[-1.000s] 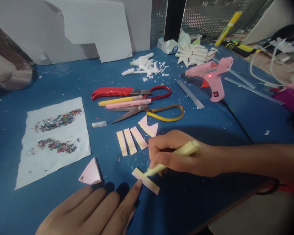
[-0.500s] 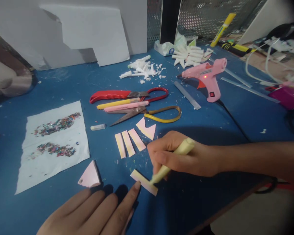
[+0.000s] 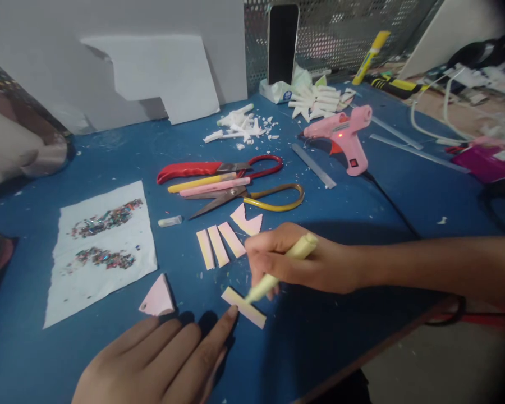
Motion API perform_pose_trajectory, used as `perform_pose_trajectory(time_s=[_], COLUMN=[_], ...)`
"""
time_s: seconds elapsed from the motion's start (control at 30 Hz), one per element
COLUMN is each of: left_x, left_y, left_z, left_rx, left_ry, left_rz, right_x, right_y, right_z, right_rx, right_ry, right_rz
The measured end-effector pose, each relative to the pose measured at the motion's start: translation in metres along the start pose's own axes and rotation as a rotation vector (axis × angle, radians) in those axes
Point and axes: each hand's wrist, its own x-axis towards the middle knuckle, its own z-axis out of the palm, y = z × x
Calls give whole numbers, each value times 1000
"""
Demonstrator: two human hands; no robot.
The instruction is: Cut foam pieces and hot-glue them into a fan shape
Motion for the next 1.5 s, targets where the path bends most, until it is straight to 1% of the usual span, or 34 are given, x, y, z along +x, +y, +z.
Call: perform_pose_trajectory(time_s=[0.03,0.13,0.23,0.33,0.47,0.63,0.73,0.77,0.9,0.97,1.07,1.1,1.17,1.3,1.4,1.5], left_x=[0,3,5,4,3,11,14,15,18,20,25,26,29,33,34,37], left_y=[0,2,3,0,-3,-1,2,3,2,-1,-7,-9,-13,-17,-19,-23], left_z=[0,-4,-7,-7,-4,-6,-9,-9,-11,-13,-17,-18,-18,-16,-14,-13], left_rx=[7,28,45,60,58,23,40,48,48,9,-29,-38,-74,-293,-393,-412], left_ry=[-1,-11,-18,-41,7,-17,-8,-3,31,60,83,65,-11,-172,-257,-299], left_rz=[0,0,-1,15,47,34,44,49,59,45,-19,-56,-152,-302,-378,-397], right_x=[0,0,0,0,1,1,1,1,1,1,0,0,0,-1,-1,-1], right_y=[0,1,2,3,3,4,6,6,6,6,8,9,10,10,8,6], right_z=[0,1,1,0,0,2,1,0,-2,-2,-3,-3,-4,-5,-5,-4], right_rx=[-6,-1,-8,-3,-8,10,-3,12,132,154,157,161,169,158,138,117], right_ry=[6,-30,-4,-5,-7,48,9,18,141,182,250,272,310,332,321,326], right_rz=[-1,0,-43,-71,-73,-57,-64,-60,-55,-113,-204,-223,-252,-269,-259,-246])
